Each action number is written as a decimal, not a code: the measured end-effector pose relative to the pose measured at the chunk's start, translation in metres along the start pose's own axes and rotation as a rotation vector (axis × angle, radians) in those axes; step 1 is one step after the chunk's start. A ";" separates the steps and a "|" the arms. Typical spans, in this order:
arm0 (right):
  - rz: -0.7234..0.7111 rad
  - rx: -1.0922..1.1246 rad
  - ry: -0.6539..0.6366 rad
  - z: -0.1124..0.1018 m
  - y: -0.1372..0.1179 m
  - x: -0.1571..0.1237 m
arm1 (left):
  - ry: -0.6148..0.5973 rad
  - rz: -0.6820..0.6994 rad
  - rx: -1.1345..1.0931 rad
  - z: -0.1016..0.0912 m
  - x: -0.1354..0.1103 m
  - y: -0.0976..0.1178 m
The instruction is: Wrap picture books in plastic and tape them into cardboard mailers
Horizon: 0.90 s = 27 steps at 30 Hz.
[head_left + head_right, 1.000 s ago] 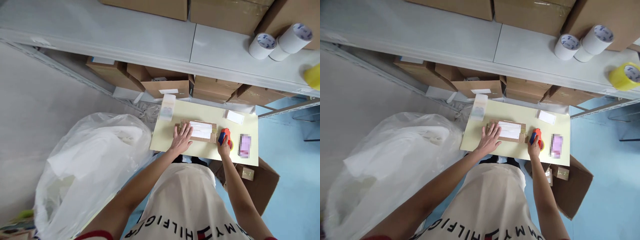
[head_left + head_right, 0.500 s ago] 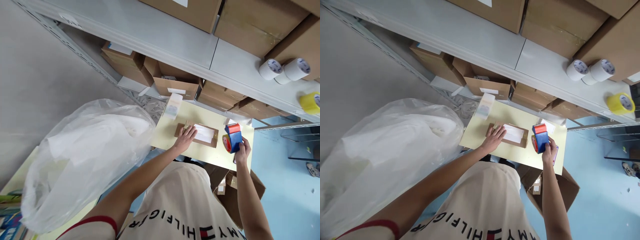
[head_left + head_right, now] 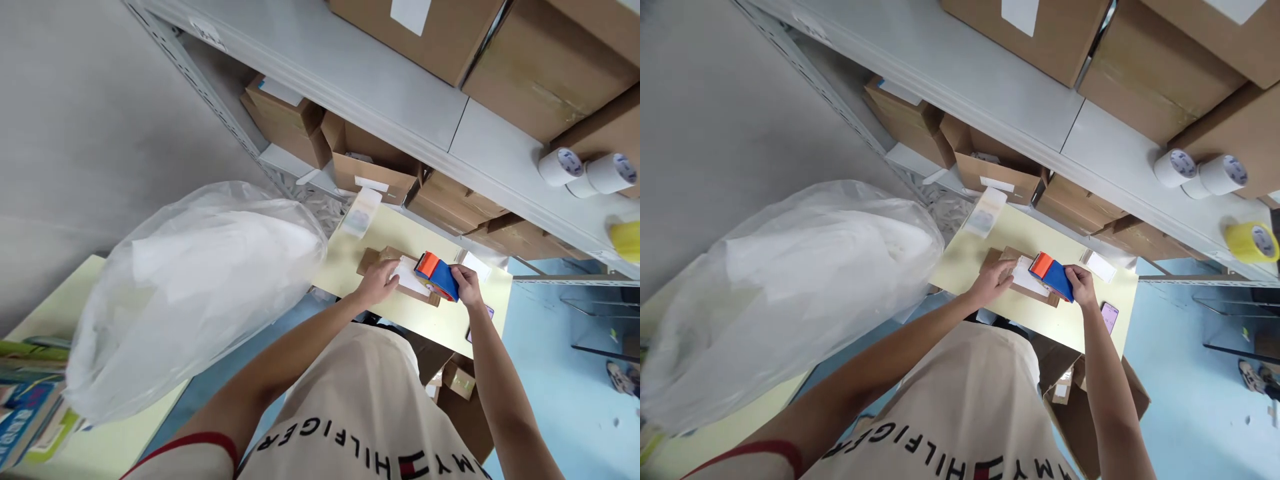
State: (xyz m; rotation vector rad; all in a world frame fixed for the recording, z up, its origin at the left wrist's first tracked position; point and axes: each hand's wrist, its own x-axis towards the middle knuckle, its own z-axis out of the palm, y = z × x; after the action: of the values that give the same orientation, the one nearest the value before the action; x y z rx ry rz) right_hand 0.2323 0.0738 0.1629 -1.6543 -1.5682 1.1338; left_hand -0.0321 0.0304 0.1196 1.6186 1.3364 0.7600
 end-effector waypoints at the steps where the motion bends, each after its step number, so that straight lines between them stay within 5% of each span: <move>1: -0.005 0.012 -0.006 -0.002 0.000 0.001 | 0.003 -0.065 -0.156 -0.001 0.006 0.005; 6: -0.037 0.019 -0.018 -0.005 0.002 0.004 | -0.144 -0.345 -0.657 -0.001 0.033 0.031; 14: -0.065 -0.047 0.001 -0.001 -0.004 -0.002 | -0.024 -0.399 -0.535 0.005 0.046 0.043; 18: -0.100 -0.163 -0.008 -0.004 -0.010 -0.005 | 0.035 -0.427 -0.474 -0.002 0.039 0.026; 27: -0.122 -0.346 -0.067 -0.018 -0.005 -0.002 | 0.162 -0.525 -0.385 -0.049 0.021 -0.037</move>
State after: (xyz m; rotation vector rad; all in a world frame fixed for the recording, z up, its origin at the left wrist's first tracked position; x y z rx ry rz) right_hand 0.2454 0.0753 0.1759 -1.7191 -1.9684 0.9003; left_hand -0.0858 0.0642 0.1051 0.8652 1.5302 0.7716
